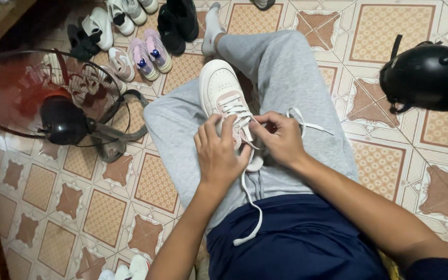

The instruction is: Threading laces through the eyelets of a sneaker and tying them while sitting on the floor.

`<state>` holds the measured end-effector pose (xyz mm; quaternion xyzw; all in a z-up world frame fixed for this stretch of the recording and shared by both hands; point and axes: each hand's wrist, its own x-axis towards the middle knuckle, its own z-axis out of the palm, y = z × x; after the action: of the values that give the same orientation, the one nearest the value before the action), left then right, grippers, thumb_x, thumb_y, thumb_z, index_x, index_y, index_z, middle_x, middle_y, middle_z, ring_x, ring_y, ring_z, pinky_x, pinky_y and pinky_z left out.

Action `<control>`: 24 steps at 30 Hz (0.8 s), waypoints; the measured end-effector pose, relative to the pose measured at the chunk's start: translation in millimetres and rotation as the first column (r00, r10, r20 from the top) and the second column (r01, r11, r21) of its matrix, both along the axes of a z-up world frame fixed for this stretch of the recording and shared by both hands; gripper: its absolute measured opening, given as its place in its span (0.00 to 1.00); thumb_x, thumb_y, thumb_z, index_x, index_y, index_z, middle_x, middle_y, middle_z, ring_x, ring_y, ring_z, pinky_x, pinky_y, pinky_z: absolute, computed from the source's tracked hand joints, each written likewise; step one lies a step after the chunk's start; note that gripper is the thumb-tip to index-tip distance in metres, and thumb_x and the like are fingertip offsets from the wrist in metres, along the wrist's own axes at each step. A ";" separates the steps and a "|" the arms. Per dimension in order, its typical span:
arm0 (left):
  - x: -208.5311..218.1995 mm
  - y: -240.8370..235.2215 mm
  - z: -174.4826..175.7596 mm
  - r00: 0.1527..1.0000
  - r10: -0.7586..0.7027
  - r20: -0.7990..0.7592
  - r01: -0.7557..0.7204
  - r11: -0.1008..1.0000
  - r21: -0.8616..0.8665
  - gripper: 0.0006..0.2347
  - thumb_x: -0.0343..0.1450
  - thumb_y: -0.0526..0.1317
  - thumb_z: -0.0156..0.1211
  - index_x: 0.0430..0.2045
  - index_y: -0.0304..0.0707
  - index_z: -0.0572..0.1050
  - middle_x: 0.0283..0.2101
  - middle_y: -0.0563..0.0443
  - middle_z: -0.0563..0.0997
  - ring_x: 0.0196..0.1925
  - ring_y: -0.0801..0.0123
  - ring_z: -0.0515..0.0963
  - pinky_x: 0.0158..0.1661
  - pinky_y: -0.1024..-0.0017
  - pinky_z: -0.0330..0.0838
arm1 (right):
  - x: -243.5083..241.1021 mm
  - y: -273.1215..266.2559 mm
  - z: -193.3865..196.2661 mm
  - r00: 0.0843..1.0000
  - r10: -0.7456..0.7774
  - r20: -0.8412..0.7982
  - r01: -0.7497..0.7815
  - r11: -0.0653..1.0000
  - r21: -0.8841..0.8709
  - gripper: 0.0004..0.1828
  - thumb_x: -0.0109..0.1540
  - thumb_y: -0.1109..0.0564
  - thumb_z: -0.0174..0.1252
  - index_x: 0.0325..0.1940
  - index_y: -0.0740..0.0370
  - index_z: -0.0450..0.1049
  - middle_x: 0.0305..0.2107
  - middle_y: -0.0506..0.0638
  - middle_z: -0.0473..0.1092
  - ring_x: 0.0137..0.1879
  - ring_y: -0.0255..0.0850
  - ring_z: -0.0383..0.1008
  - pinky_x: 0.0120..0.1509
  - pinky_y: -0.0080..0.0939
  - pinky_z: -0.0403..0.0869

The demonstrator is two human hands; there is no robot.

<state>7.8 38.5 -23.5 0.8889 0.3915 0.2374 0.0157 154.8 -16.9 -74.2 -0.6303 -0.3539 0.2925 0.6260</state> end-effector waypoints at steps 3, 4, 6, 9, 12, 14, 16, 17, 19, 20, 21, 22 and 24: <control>-3.9 3.1 -7.2 0.999 -0.048 0.022 0.048 0.999 0.007 0.32 0.51 0.45 0.77 0.51 0.47 0.77 0.53 0.42 0.71 0.55 0.46 0.72 0.54 0.52 0.65 | -0.6 0.9 7.5 1.000 0.012 -0.013 -0.012 1.000 -0.016 0.08 0.60 0.59 0.70 0.43 0.59 0.85 0.18 0.56 0.73 0.23 0.32 0.68 0.25 0.32 0.68; -5.1 4.1 -10.5 0.995 -0.084 0.048 0.084 0.996 0.003 0.30 0.50 0.46 0.79 0.49 0.47 0.79 0.53 0.42 0.71 0.56 0.45 0.72 0.54 0.52 0.65 | -0.6 1.5 11.7 1.000 0.014 -0.018 -0.015 1.000 -0.021 0.08 0.60 0.59 0.70 0.43 0.60 0.85 0.17 0.56 0.72 0.22 0.33 0.68 0.24 0.32 0.68; -2.7 0.1 -3.9 0.993 -0.100 0.065 0.099 0.995 0.008 0.27 0.51 0.46 0.78 0.46 0.48 0.80 0.53 0.42 0.71 0.56 0.45 0.72 0.54 0.52 0.65 | 0.9 1.7 7.6 0.999 0.014 -0.030 -0.014 1.000 -0.015 0.08 0.60 0.60 0.69 0.43 0.60 0.85 0.16 0.55 0.72 0.21 0.33 0.69 0.24 0.31 0.69; -1.0 1.3 -5.0 0.991 -0.109 0.073 0.108 0.994 0.015 0.24 0.53 0.46 0.77 0.44 0.49 0.80 0.52 0.43 0.71 0.56 0.45 0.72 0.54 0.52 0.65 | 1.2 1.4 2.3 0.999 0.015 -0.052 -0.015 1.000 -0.011 0.08 0.60 0.60 0.69 0.43 0.61 0.85 0.17 0.56 0.73 0.20 0.33 0.70 0.24 0.31 0.69; 1.3 5.3 -5.3 0.990 -0.121 0.072 0.119 0.993 0.022 0.21 0.55 0.45 0.76 0.42 0.50 0.80 0.51 0.45 0.70 0.55 0.46 0.72 0.54 0.52 0.65 | 1.0 1.3 1.2 0.998 0.018 -0.067 -0.019 1.000 -0.010 0.08 0.59 0.61 0.69 0.43 0.62 0.85 0.19 0.57 0.74 0.21 0.34 0.71 0.24 0.32 0.70; 2.9 8.2 -6.1 0.987 -0.138 0.080 0.136 0.990 0.025 0.19 0.56 0.45 0.75 0.41 0.50 0.80 0.50 0.45 0.70 0.55 0.46 0.72 0.54 0.52 0.65 | 1.7 2.1 0.8 0.997 0.021 -0.073 -0.022 1.000 -0.011 0.08 0.59 0.61 0.69 0.42 0.62 0.85 0.20 0.58 0.74 0.22 0.34 0.71 0.25 0.32 0.70; 3.4 11.2 -9.0 0.973 -0.212 0.097 0.206 0.977 0.062 0.19 0.58 0.43 0.75 0.42 0.49 0.80 0.52 0.46 0.73 0.57 0.48 0.72 0.56 0.52 0.65 | 2.3 3.3 -0.2 0.999 0.032 -0.040 -0.033 0.999 -0.011 0.08 0.60 0.60 0.69 0.43 0.60 0.85 0.15 0.55 0.71 0.20 0.34 0.70 0.23 0.31 0.69; 3.7 12.8 -7.1 0.972 -0.215 0.099 0.210 0.976 0.064 0.19 0.58 0.43 0.75 0.42 0.49 0.80 0.52 0.46 0.73 0.57 0.48 0.72 0.56 0.52 0.65 | 2.3 3.1 0.2 0.999 0.029 -0.038 -0.029 1.000 -0.010 0.08 0.60 0.60 0.69 0.43 0.60 0.85 0.15 0.55 0.71 0.20 0.34 0.70 0.23 0.31 0.69; 4.3 15.4 -3.3 0.962 -0.270 0.050 0.264 0.960 0.090 0.18 0.60 0.39 0.72 0.44 0.51 0.80 0.44 0.53 0.77 0.56 0.53 0.73 0.57 0.53 0.63 | 2.5 2.6 1.3 0.998 0.029 -0.060 -0.029 1.000 0.012 0.08 0.59 0.62 0.68 0.43 0.63 0.84 0.19 0.58 0.74 0.21 0.35 0.71 0.24 0.33 0.70; 6.6 14.5 0.6 0.961 -0.271 0.052 0.266 0.960 0.092 0.18 0.60 0.39 0.72 0.44 0.51 0.80 0.44 0.53 0.77 0.56 0.53 0.73 0.57 0.53 0.63 | 3.1 2.3 0.6 0.998 0.027 -0.058 -0.027 1.000 0.012 0.08 0.59 0.62 0.68 0.43 0.63 0.84 0.19 0.58 0.74 0.21 0.35 0.71 0.24 0.33 0.70; 7.9 13.9 4.8 0.958 -0.284 0.036 0.279 0.955 0.103 0.16 0.62 0.36 0.67 0.44 0.51 0.80 0.42 0.54 0.78 0.55 0.55 0.74 0.57 0.55 0.63 | 2.9 2.7 0.0 0.999 0.034 -0.034 -0.033 0.999 0.010 0.08 0.60 0.61 0.68 0.43 0.62 0.85 0.19 0.58 0.74 0.22 0.34 0.71 0.24 0.33 0.70; 9.2 13.4 9.2 0.955 -0.295 0.019 0.291 0.950 0.114 0.15 0.64 0.34 0.63 0.45 0.51 0.81 0.40 0.55 0.80 0.55 0.57 0.74 0.57 0.57 0.64 | 2.6 3.1 -0.6 0.999 0.040 -0.010 -0.040 0.999 0.008 0.08 0.60 0.59 0.69 0.43 0.62 0.85 0.19 0.57 0.73 0.22 0.34 0.70 0.24 0.34 0.70; 8.4 14.7 5.2 0.951 -0.308 0.021 0.304 0.945 0.119 0.14 0.64 0.34 0.63 0.44 0.50 0.81 0.38 0.55 0.81 0.54 0.58 0.75 0.57 0.57 0.64 | 3.5 3.6 -4.9 0.999 0.042 -0.003 -0.042 0.999 0.011 0.08 0.60 0.58 0.70 0.43 0.61 0.85 0.19 0.58 0.74 0.22 0.35 0.71 0.24 0.34 0.71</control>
<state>16.2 53.2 -18.3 0.9335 0.2343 0.2714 0.0092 158.2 -13.3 -79.1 -0.6187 -0.3676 0.3048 0.6238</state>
